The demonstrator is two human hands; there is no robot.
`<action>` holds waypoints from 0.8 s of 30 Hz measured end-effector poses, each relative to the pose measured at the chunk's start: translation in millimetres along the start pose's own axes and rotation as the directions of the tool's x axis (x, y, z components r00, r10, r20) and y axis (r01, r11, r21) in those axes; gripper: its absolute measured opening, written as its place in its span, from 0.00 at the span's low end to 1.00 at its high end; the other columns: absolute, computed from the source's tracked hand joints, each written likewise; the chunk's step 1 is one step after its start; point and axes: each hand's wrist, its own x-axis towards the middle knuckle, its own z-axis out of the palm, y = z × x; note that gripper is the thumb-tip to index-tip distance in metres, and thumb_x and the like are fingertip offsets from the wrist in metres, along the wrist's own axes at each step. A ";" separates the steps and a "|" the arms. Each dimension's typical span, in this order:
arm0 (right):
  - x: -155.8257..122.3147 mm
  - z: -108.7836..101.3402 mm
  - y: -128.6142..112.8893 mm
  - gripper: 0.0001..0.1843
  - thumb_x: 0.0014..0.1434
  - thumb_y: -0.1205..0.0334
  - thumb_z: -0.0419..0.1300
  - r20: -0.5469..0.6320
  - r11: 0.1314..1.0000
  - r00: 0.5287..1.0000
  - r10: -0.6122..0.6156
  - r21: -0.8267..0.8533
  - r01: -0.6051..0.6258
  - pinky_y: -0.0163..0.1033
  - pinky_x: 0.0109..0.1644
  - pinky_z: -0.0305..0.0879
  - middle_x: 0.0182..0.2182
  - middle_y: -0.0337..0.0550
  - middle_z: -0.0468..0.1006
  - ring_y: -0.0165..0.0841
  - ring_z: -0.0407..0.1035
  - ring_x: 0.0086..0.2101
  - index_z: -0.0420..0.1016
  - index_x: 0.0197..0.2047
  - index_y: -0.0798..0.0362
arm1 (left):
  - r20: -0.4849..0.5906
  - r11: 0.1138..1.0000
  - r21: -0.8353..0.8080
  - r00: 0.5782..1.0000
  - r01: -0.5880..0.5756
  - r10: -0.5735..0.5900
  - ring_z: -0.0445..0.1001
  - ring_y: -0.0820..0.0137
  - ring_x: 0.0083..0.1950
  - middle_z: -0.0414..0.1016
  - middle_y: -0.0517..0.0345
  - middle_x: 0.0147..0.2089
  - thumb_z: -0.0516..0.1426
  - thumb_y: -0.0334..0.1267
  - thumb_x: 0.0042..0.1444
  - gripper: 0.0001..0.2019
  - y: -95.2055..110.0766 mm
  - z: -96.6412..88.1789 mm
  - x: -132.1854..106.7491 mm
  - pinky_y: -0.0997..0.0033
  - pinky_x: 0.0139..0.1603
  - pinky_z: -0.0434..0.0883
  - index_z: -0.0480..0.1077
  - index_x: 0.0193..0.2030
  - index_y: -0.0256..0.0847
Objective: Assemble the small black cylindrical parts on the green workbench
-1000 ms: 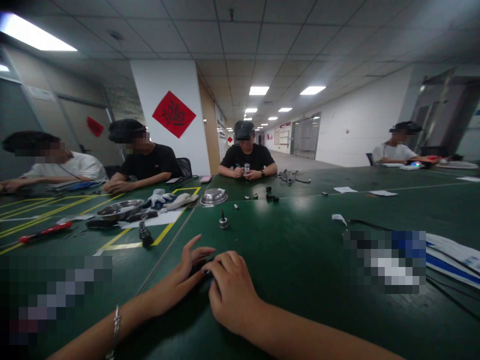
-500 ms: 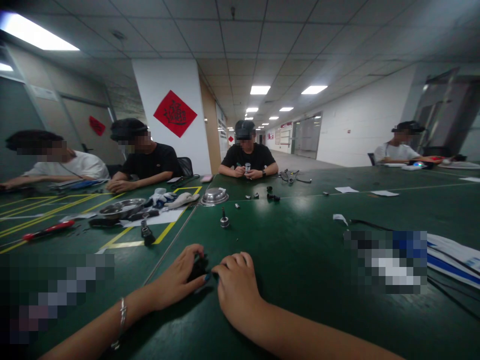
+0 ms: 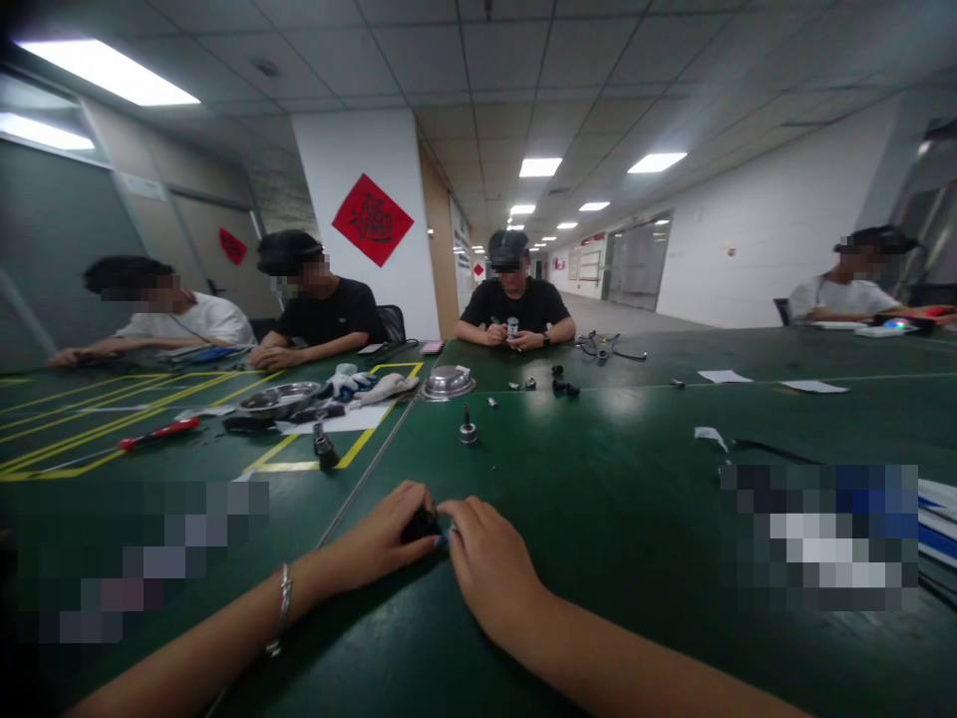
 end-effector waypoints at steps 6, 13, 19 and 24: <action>-0.1 2.1 2.7 0.19 0.58 0.75 0.50 -0.122 0.998 0.992 -0.034 0.055 0.041 0.43 0.45 0.63 0.41 0.47 0.70 0.37 0.66 0.41 0.64 0.52 0.53 | 0.065 0.989 -0.136 0.995 -0.061 0.071 0.65 0.63 0.45 0.69 0.56 0.42 0.62 0.38 0.50 0.12 15.3 2.7 -0.2 0.63 0.47 0.64 0.66 0.40 0.40; -1.2 -0.4 1.5 0.17 0.55 0.74 0.55 -0.167 0.993 0.980 -0.107 -0.067 0.097 0.44 0.44 0.61 0.39 0.43 0.74 0.38 0.66 0.40 0.67 0.48 0.50 | 0.033 0.958 -0.287 0.999 -0.013 0.024 0.68 0.65 0.44 0.69 0.58 0.42 0.65 0.40 0.46 0.23 9.0 5.3 0.2 0.64 0.47 0.66 0.65 0.48 0.41; -4.6 1.1 5.3 0.17 0.57 0.71 0.57 -0.110 0.984 0.986 -0.124 0.114 0.136 0.42 0.44 0.65 0.40 0.42 0.74 0.36 0.69 0.39 0.66 0.49 0.49 | 0.028 0.977 -0.214 0.999 -0.026 0.033 0.67 0.61 0.48 0.70 0.53 0.46 0.62 0.39 0.50 0.19 11.8 8.1 -2.7 0.60 0.51 0.64 0.67 0.49 0.40; -4.9 2.4 7.5 0.14 0.60 0.70 0.53 -0.136 0.964 0.977 -0.167 0.185 0.191 0.42 0.47 0.67 0.41 0.43 0.73 0.35 0.69 0.42 0.66 0.49 0.49 | 0.023 0.974 -0.220 0.998 -0.053 0.059 0.67 0.61 0.48 0.71 0.54 0.47 0.62 0.40 0.50 0.18 11.0 8.2 -1.5 0.61 0.52 0.64 0.68 0.49 0.42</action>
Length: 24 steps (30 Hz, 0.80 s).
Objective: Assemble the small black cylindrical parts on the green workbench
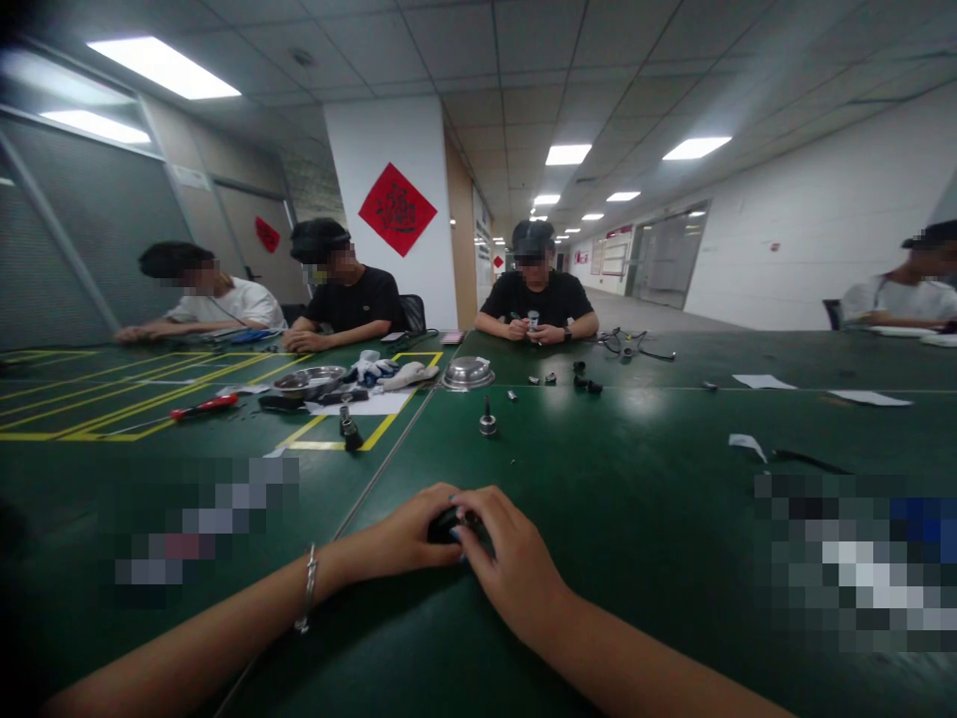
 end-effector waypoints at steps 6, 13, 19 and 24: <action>2.6 -1.1 -3.3 0.14 0.59 0.73 0.53 0.051 1.000 0.998 0.023 0.002 -0.024 0.40 0.46 0.66 0.41 0.42 0.73 0.34 0.69 0.41 0.66 0.47 0.49 | 0.083 0.994 -0.106 0.996 -0.012 0.021 0.70 0.63 0.48 0.73 0.57 0.45 0.64 0.38 0.48 0.14 -0.8 -3.6 3.1 0.65 0.52 0.65 0.72 0.43 0.41; 4.0 -2.1 -6.3 0.13 0.59 0.74 0.53 0.092 0.999 0.995 -0.027 -0.025 0.029 0.40 0.48 0.66 0.41 0.43 0.74 0.34 0.69 0.42 0.68 0.46 0.51 | 0.096 0.975 -0.218 0.994 -0.034 0.056 0.70 0.63 0.50 0.75 0.56 0.47 0.62 0.36 0.51 0.13 -1.6 -3.9 5.0 0.64 0.54 0.65 0.72 0.44 0.40; 2.8 -0.4 -3.6 0.17 0.61 0.73 0.50 0.133 0.997 0.991 -0.027 -0.065 0.036 0.42 0.52 0.64 0.47 0.46 0.75 0.35 0.69 0.47 0.67 0.52 0.52 | 0.073 0.944 -0.329 0.997 0.026 -0.002 0.71 0.64 0.50 0.73 0.55 0.49 0.62 0.34 0.50 0.20 2.4 -5.0 3.9 0.62 0.53 0.67 0.67 0.51 0.40; 3.1 0.7 -3.9 0.19 0.60 0.74 0.48 0.145 0.984 0.986 -0.085 -0.144 0.106 0.46 0.57 0.61 0.50 0.47 0.73 0.36 0.65 0.51 0.67 0.53 0.54 | 0.082 0.896 -0.433 0.994 0.098 -0.069 0.69 0.63 0.54 0.71 0.53 0.53 0.62 0.30 0.48 0.36 5.9 -4.9 0.6 0.59 0.57 0.65 0.51 0.62 0.43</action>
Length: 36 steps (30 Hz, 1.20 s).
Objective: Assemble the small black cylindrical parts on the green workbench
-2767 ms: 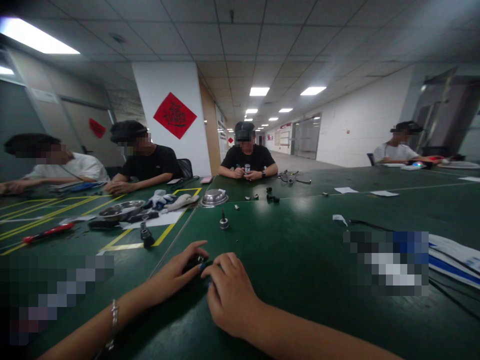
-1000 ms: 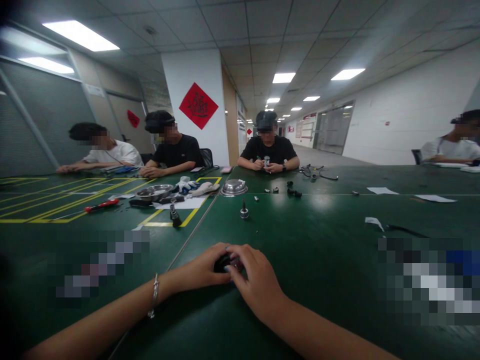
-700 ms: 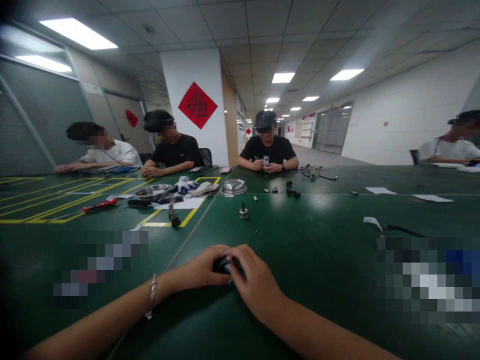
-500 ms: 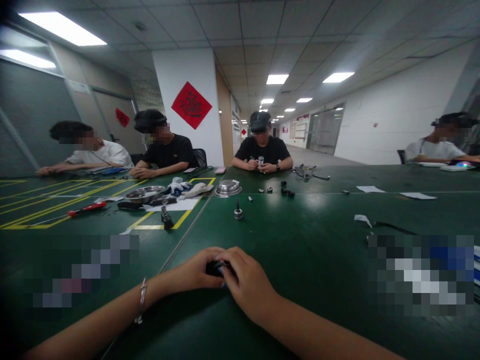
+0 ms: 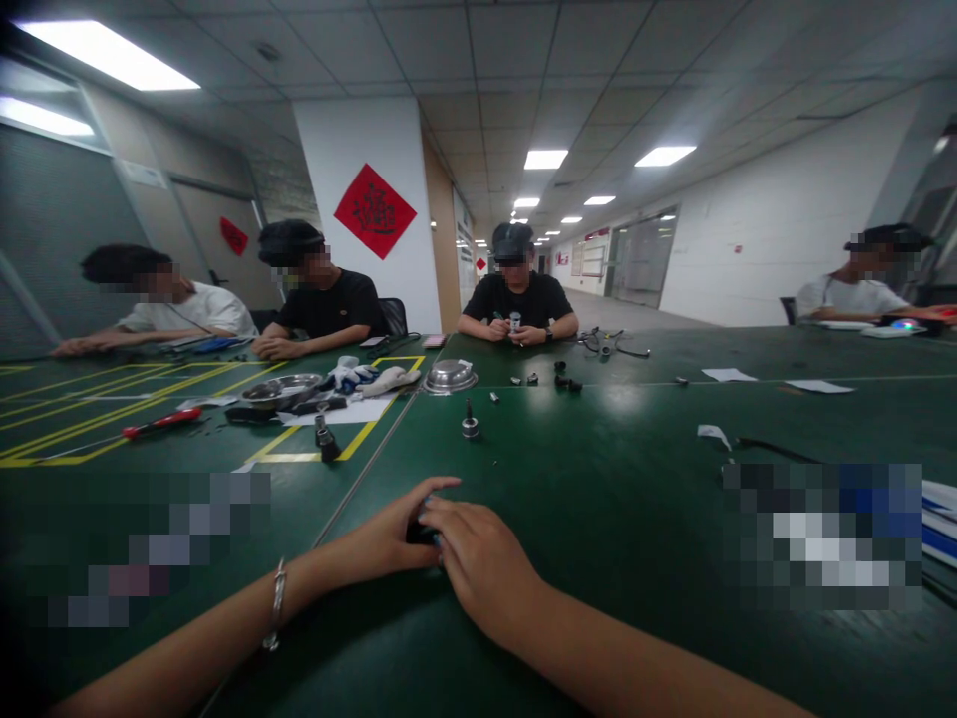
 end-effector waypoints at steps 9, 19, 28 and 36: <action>0.4 0.1 -2.8 0.25 0.58 0.73 0.50 -0.029 0.991 0.999 0.045 -0.125 -0.049 0.52 0.62 0.54 0.56 0.50 0.64 0.40 0.54 0.58 0.59 0.59 0.53 | -0.081 0.994 0.036 0.991 -0.104 0.106 0.68 0.63 0.55 0.68 0.52 0.55 0.57 0.27 0.52 0.41 -8.5 1.6 0.8 0.56 0.58 0.64 0.40 0.68 0.46; -2.7 -2.7 -9.7 0.26 0.57 0.73 0.51 -0.092 0.976 0.982 0.166 -0.126 -0.177 0.53 0.58 0.57 0.52 0.54 0.58 0.44 0.53 0.54 0.55 0.60 0.55 | -0.196 0.948 0.294 0.963 -0.121 0.184 0.69 0.65 0.53 0.69 0.54 0.54 0.53 0.26 0.56 0.27 -18.5 -5.6 5.5 0.58 0.57 0.65 0.55 0.62 0.47; -2.5 -5.1 -13.7 0.22 0.57 0.73 0.53 0.001 0.968 0.982 0.187 -0.170 -0.184 0.54 0.56 0.55 0.50 0.51 0.58 0.44 0.54 0.52 0.62 0.55 0.51 | -0.314 0.591 0.802 0.903 0.087 0.293 0.67 0.61 0.53 0.73 0.54 0.48 0.55 0.32 0.57 0.17 -33.4 -44.1 4.8 0.56 0.56 0.64 0.68 0.53 0.45; -3.4 -6.0 -13.6 0.21 0.56 0.74 0.54 0.036 0.975 0.986 0.163 -0.161 -0.155 0.52 0.57 0.54 0.51 0.50 0.58 0.43 0.54 0.53 0.65 0.52 0.50 | -0.458 0.277 0.884 0.813 0.376 0.360 0.58 0.54 0.63 0.72 0.55 0.52 0.56 0.34 0.56 0.16 -47.9 -74.6 -1.6 0.51 0.63 0.54 0.71 0.51 0.48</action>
